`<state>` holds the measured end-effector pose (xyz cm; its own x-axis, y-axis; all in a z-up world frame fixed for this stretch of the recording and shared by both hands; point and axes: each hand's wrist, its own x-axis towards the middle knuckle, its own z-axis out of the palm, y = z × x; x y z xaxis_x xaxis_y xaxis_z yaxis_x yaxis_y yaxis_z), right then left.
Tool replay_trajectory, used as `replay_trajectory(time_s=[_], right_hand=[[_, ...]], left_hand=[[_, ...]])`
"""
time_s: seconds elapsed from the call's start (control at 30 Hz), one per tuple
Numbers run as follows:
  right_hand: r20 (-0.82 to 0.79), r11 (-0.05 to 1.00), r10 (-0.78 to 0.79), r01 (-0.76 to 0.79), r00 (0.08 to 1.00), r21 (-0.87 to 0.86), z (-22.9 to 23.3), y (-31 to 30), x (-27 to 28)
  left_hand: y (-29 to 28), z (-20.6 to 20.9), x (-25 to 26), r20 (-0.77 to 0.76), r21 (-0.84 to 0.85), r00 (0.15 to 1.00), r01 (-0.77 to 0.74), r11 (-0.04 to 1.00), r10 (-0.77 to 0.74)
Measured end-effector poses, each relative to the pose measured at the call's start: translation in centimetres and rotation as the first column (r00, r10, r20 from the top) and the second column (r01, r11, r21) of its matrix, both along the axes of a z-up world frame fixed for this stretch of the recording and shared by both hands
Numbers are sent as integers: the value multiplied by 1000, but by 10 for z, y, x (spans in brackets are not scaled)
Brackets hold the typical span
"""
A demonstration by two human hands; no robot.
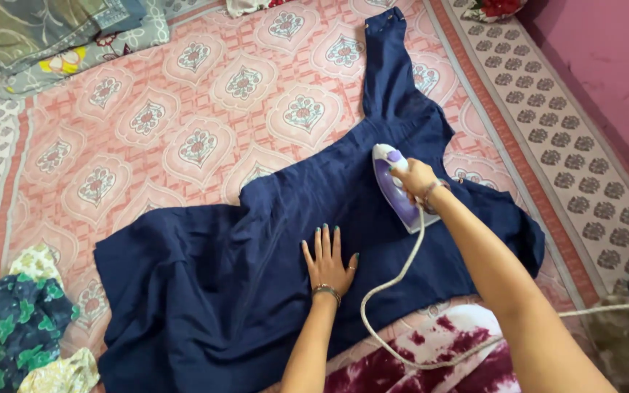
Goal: Ironing a blue tunic on a bed.
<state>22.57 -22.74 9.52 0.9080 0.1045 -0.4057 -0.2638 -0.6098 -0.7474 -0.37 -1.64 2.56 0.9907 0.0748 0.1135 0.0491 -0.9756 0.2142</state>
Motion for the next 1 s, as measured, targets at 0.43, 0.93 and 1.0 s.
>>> replay_trajectory(time_s=[0.43, 0.93, 1.0], right_hand=[[-80, 997, -82, 83, 993, 2, 11, -18, 9], [-14, 968, -244, 243, 970, -53, 9, -29, 19], [-22, 972, -219, 217, 975, -86, 7, -36, 20]], left_hand=[[3, -16, -4, 38, 22, 999, -3, 1000, 2], [12, -27, -22, 227, -285, 903, 421, 861, -366], [15, -28, -17, 229, -260, 908, 405, 876, -352]])
